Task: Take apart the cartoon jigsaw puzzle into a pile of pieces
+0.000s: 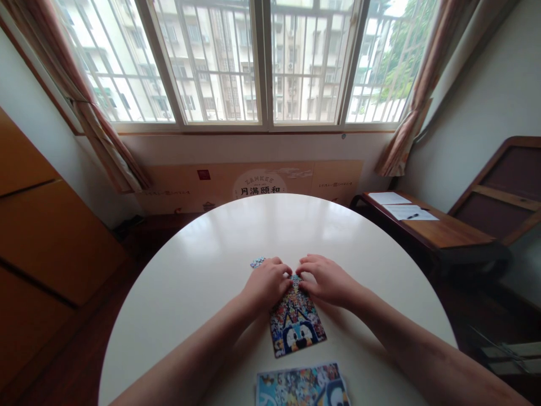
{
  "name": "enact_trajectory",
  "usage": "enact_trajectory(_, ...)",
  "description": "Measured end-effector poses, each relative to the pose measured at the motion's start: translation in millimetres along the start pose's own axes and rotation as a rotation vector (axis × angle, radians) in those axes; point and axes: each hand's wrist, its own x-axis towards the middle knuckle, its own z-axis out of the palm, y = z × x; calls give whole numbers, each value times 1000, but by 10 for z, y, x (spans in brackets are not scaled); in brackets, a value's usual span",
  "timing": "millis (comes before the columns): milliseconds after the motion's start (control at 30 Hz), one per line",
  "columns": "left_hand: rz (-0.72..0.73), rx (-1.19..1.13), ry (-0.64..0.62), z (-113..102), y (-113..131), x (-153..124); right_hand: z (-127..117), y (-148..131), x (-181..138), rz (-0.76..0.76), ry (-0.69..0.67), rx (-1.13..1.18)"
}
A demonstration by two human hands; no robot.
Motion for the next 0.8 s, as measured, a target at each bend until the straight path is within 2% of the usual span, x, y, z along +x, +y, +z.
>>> enact_trajectory(400, -40, -72, -42, 13, -50, 24, 53, 62, 37, 38, 2, 73)
enact_trajectory(800, -6, -83, 14, 13, -22, 4, 52, 56, 30, 67, 38, 69)
